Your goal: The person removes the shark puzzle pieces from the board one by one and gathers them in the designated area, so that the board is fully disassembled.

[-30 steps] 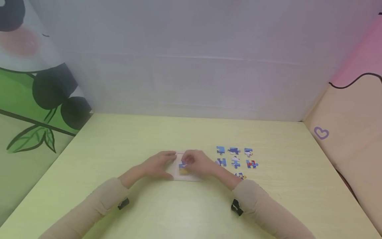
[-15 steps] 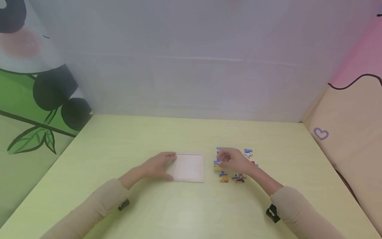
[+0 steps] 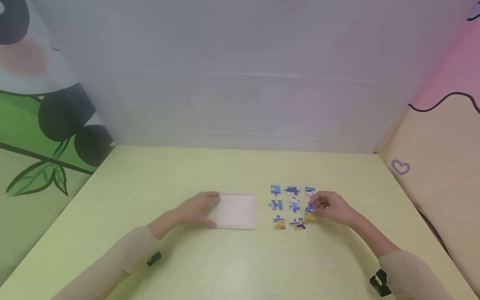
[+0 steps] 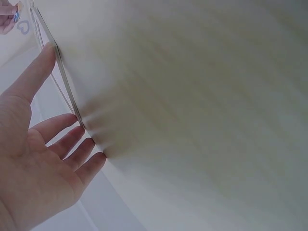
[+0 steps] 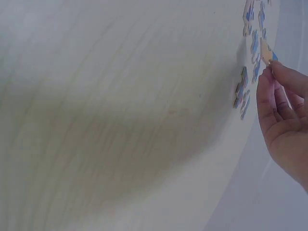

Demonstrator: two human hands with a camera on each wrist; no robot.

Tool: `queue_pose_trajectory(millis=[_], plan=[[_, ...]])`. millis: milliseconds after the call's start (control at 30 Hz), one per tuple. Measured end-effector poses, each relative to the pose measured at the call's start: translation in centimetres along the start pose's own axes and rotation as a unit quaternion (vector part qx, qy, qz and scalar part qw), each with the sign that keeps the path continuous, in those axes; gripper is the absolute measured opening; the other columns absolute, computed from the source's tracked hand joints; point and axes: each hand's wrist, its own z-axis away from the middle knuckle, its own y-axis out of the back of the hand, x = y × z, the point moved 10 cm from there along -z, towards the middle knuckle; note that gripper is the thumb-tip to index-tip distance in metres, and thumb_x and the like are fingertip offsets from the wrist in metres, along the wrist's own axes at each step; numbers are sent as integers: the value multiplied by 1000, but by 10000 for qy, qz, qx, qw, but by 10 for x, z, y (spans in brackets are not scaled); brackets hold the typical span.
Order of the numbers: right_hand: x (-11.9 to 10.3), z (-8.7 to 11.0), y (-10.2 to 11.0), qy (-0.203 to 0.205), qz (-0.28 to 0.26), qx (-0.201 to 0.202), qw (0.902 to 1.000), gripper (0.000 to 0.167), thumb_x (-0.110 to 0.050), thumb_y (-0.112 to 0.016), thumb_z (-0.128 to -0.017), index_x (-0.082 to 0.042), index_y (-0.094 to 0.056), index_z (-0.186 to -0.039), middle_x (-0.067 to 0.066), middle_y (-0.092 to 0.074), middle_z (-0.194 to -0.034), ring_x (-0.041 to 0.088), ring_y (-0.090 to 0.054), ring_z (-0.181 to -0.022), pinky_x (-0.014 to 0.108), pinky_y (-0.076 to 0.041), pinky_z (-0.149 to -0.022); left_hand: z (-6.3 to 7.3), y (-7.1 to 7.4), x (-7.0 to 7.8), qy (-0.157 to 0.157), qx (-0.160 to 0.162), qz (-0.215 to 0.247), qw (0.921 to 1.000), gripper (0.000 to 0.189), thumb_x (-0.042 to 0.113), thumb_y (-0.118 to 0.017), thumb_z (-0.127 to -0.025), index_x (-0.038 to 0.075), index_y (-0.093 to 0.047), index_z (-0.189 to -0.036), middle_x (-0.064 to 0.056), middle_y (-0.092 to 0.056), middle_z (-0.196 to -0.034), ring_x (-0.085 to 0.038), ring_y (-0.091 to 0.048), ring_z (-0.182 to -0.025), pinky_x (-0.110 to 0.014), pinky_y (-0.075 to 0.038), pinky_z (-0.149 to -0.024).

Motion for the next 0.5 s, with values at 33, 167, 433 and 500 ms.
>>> queue_pose_trajectory(millis=[33, 167, 433, 500], plan=[[2, 2, 1, 9, 11, -28, 10000, 20, 1, -66, -75, 4, -59, -94, 9, -61, -80, 9, -56, -72, 21, -49, -63, 0, 0, 0, 7, -1, 5, 10000, 78, 36, -76, -70, -2, -45, -131, -14, -36, -141, -31, -31, -130, -43, -30, -105], [12, 10, 1, -29, -28, -197, 9998, 23, -2, -67, -76, 6, -59, -95, 10, -61, -81, 7, -55, -71, 20, -49, -63, 0, -2, -1, 3, -3, -1, 10000, 78, 36, -76, -70, -2, -45, -130, -14, -37, -140, -32, -31, -130, -43, -30, -105], [23, 17, -5, 3, -329, -504, 9982, 24, -4, -66, -78, 8, -59, -97, 11, -62, -87, 6, -57, -76, 20, -50, -66, 0, 1, 2, -107, 51, -78, 9999, 77, 36, -76, -70, -3, -46, -129, -16, -38, -139, -33, -33, -129, -44, -31, -105], [24, 17, -5, 29, -288, -480, 9984, 24, -4, -67, -77, 8, -59, -97, 11, -63, -87, 5, -57, -76, 20, -49, -66, 0, 2, 2, -113, 50, -76, 9999, 77, 36, -76, -70, -3, -46, -129, -16, -38, -139, -33, -33, -128, -44, -31, -104]])
